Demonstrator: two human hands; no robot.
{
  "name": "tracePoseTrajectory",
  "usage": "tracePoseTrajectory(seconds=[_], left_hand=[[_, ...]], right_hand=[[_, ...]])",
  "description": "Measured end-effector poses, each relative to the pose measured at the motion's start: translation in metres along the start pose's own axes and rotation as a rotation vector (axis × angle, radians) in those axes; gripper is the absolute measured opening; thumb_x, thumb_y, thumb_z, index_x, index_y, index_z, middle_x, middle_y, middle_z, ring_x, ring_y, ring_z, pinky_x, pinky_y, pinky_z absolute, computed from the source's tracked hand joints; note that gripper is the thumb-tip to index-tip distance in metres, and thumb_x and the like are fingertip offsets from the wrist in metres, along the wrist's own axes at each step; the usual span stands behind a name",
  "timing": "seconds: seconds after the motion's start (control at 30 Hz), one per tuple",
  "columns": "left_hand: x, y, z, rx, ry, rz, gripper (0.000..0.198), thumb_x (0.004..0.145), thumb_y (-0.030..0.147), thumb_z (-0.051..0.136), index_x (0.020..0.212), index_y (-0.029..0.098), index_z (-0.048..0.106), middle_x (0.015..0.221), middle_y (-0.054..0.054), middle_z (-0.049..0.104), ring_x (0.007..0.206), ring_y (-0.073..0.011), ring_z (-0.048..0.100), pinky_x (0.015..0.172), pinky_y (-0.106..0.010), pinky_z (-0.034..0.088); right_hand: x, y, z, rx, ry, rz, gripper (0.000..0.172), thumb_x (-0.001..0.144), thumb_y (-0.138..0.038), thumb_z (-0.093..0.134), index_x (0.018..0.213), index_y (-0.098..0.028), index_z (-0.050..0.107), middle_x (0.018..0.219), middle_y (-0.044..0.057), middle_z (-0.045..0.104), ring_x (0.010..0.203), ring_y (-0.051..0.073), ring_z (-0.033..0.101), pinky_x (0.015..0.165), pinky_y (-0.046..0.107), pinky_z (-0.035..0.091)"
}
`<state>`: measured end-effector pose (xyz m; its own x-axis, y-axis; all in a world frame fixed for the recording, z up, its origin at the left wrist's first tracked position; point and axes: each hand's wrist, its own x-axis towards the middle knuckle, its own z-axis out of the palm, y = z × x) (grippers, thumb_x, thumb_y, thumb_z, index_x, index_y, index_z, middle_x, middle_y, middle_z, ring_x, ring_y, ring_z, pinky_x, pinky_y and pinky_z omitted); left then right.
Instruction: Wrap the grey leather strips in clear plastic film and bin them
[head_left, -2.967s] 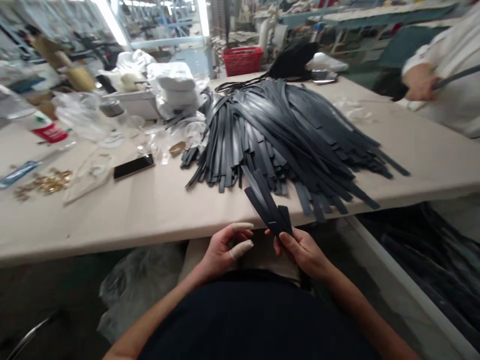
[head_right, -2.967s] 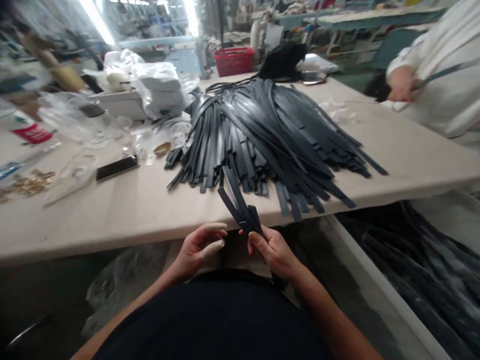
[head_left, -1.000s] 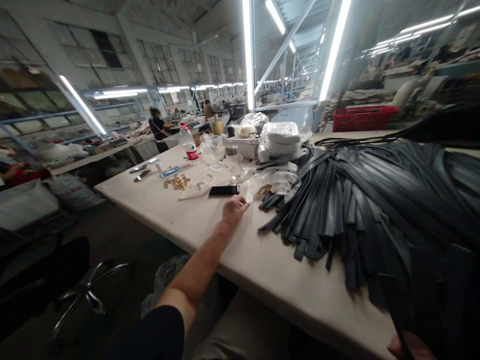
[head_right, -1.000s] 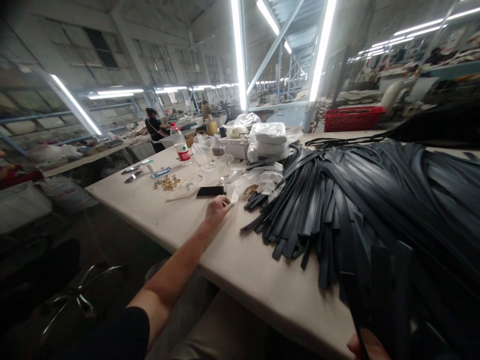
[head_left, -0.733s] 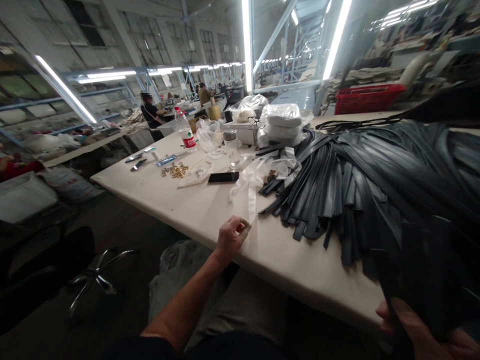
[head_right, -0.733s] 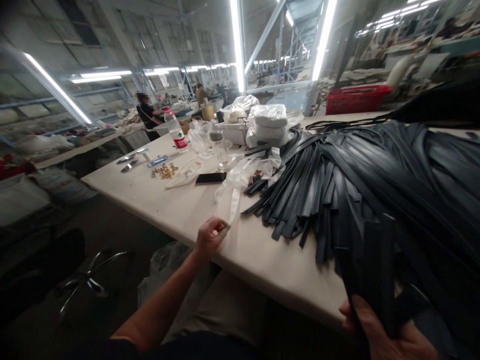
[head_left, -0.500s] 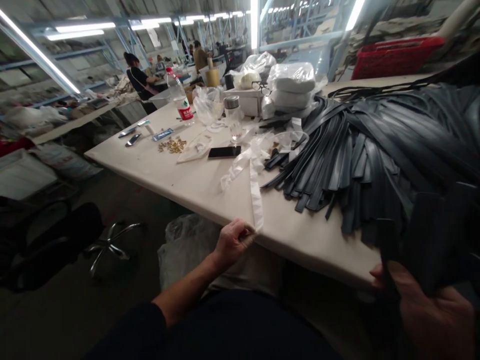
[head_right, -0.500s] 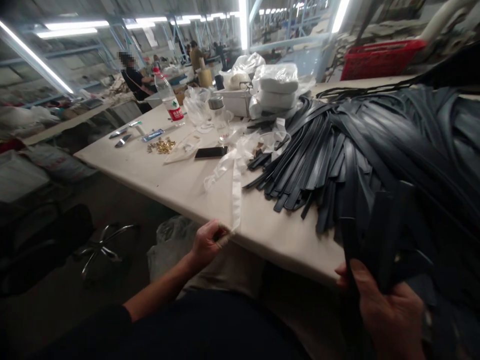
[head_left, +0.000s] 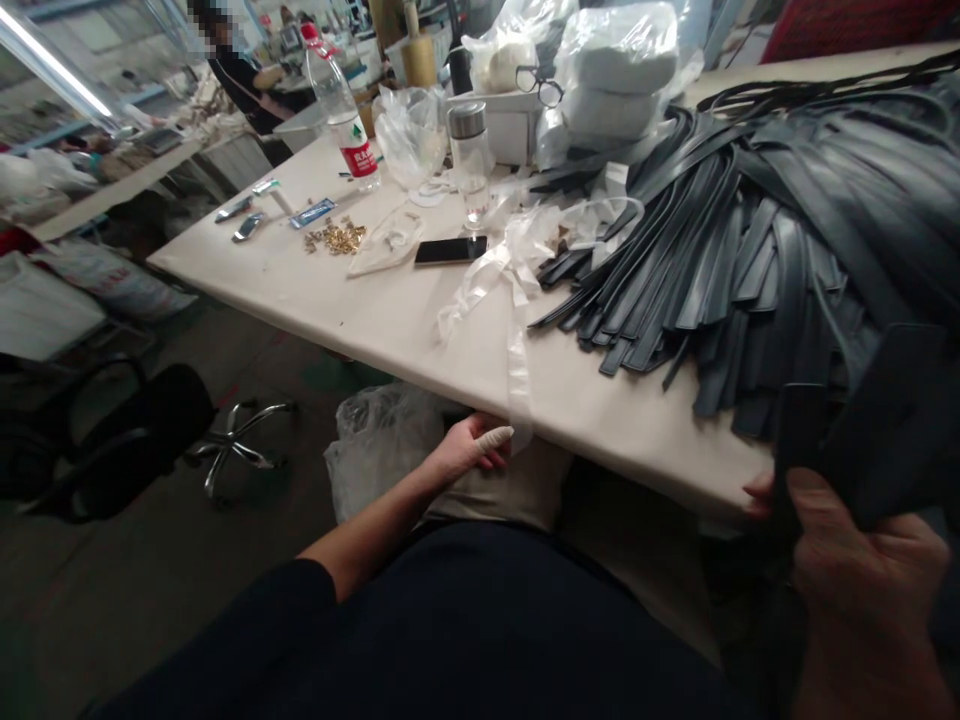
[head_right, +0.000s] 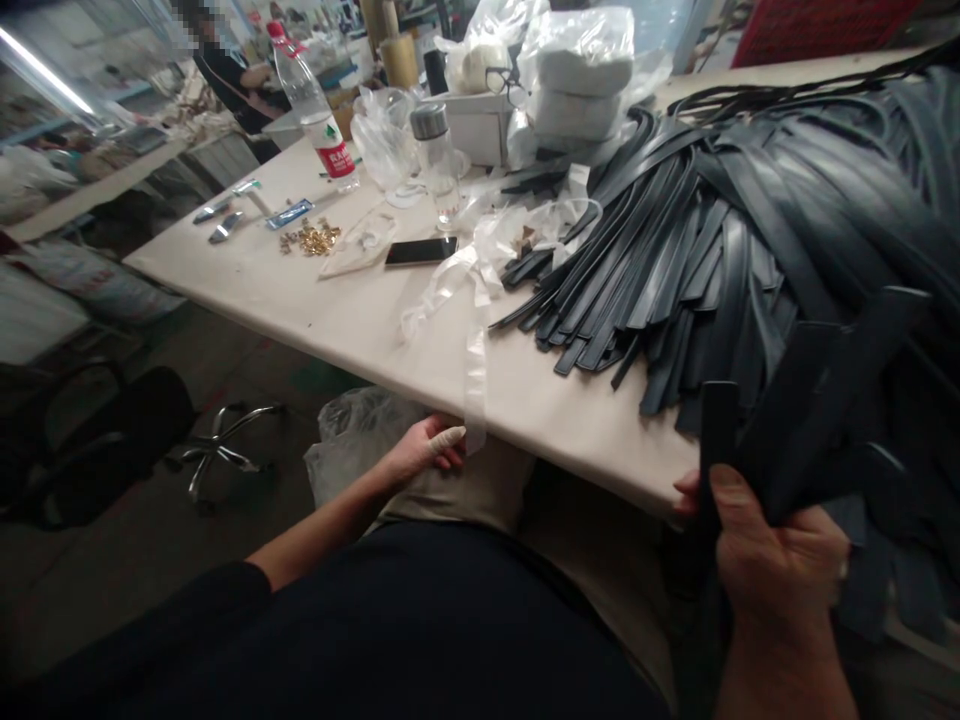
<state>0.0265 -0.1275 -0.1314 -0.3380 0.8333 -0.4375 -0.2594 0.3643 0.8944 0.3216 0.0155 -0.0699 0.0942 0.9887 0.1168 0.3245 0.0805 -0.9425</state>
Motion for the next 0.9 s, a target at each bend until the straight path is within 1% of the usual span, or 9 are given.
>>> tracePoseTrajectory(seconds=[0.1, 0.17, 0.3, 0.37, 0.47, 0.53, 0.6, 0.73, 0.9], left_hand=[[0.002, 0.006, 0.003, 0.09, -0.081, -0.018, 0.055, 0.059, 0.061, 0.082, 0.084, 0.013, 0.071, 0.076, -0.006, 0.072, 0.054, -0.0107, 0.06, 0.051, -0.022, 0.04], [0.0, 0.009, 0.008, 0.089, -0.123, -0.009, 0.048, 0.061, 0.057, 0.082, 0.077, 0.013, 0.073, 0.075, -0.006, 0.072, 0.056, -0.0107, 0.059, 0.055, -0.022, 0.042], [-0.007, 0.017, 0.027, -0.098, -0.182, 0.018, 0.047, 0.06, 0.055, 0.084, 0.078, 0.012, 0.077, 0.077, -0.007, 0.074, 0.067, -0.0131, 0.063, 0.066, -0.024, 0.047], [-0.01, 0.021, 0.037, -0.237, -0.195, 0.0, 0.047, 0.057, 0.054, 0.088, 0.075, 0.012, 0.075, 0.074, -0.006, 0.072, 0.066, -0.0127, 0.062, 0.067, -0.024, 0.047], [-0.01, 0.027, 0.053, -0.418, -0.189, -0.017, 0.048, 0.051, 0.051, 0.092, 0.066, 0.013, 0.068, 0.065, -0.002, 0.066, 0.06, -0.01, 0.059, 0.062, -0.022, 0.046], [-0.009, 0.03, 0.061, -0.5, -0.182, -0.023, 0.049, 0.049, 0.049, 0.094, 0.067, 0.013, 0.065, 0.065, 0.0, 0.064, 0.059, -0.009, 0.059, 0.061, -0.02, 0.046], [-0.008, 0.032, 0.067, -0.553, -0.176, -0.045, 0.05, 0.049, 0.047, 0.094, 0.072, 0.013, 0.066, 0.069, 0.0, 0.066, 0.06, -0.0094, 0.061, 0.062, -0.021, 0.048], [-0.006, 0.032, 0.075, -0.605, -0.157, -0.063, 0.051, 0.051, 0.046, 0.094, 0.077, 0.013, 0.066, 0.074, -0.003, 0.07, 0.064, -0.0119, 0.065, 0.063, -0.023, 0.05], [-0.006, 0.028, 0.078, -0.648, -0.138, -0.031, 0.05, 0.05, 0.044, 0.095, 0.075, 0.014, 0.065, 0.067, 0.001, 0.068, 0.062, -0.0113, 0.065, 0.064, -0.022, 0.051]], right_hand=[[0.003, 0.003, -0.001, 0.04, -0.006, -0.017, 0.015, 0.072, -0.027, 0.073, 0.065, -0.014, 0.07, 0.061, 0.005, 0.068, 0.051, 0.017, 0.061, 0.054, 0.03, 0.051], [0.005, 0.006, -0.002, 0.057, -0.017, -0.038, 0.016, 0.072, -0.027, 0.073, 0.064, -0.014, 0.07, 0.061, 0.005, 0.068, 0.05, 0.016, 0.061, 0.053, 0.029, 0.051], [0.001, 0.006, -0.002, 0.067, -0.068, -0.014, 0.016, 0.073, -0.03, 0.073, 0.066, -0.016, 0.071, 0.059, 0.004, 0.067, 0.048, 0.016, 0.06, 0.05, 0.027, 0.049], [-0.009, 0.004, 0.0, 0.078, -0.16, 0.013, 0.021, 0.076, -0.034, 0.074, 0.065, -0.017, 0.07, 0.057, 0.003, 0.066, 0.047, 0.015, 0.059, 0.049, 0.026, 0.048], [-0.034, 0.0, 0.005, 0.08, -0.386, 0.038, 0.03, 0.079, -0.042, 0.074, 0.063, -0.017, 0.068, 0.056, 0.002, 0.064, 0.049, 0.013, 0.057, 0.051, 0.024, 0.046], [-0.049, -0.003, 0.009, 0.095, -0.516, 0.072, 0.034, 0.08, -0.047, 0.074, 0.063, -0.017, 0.067, 0.057, 0.002, 0.064, 0.05, 0.014, 0.057, 0.051, 0.024, 0.045], [-0.06, -0.005, 0.013, 0.114, -0.607, 0.109, 0.036, 0.079, -0.048, 0.074, 0.064, -0.017, 0.065, 0.058, 0.002, 0.063, 0.049, 0.014, 0.056, 0.049, 0.024, 0.045], [-0.068, -0.005, 0.018, 0.128, -0.714, 0.143, 0.037, 0.081, -0.05, 0.073, 0.067, -0.017, 0.063, 0.059, 0.001, 0.062, 0.049, 0.013, 0.055, 0.05, 0.025, 0.045], [-0.071, -0.003, 0.024, 0.091, -0.745, 0.164, 0.038, 0.079, -0.053, 0.071, 0.069, -0.018, 0.061, 0.057, 0.002, 0.062, 0.048, 0.014, 0.054, 0.049, 0.026, 0.045]])
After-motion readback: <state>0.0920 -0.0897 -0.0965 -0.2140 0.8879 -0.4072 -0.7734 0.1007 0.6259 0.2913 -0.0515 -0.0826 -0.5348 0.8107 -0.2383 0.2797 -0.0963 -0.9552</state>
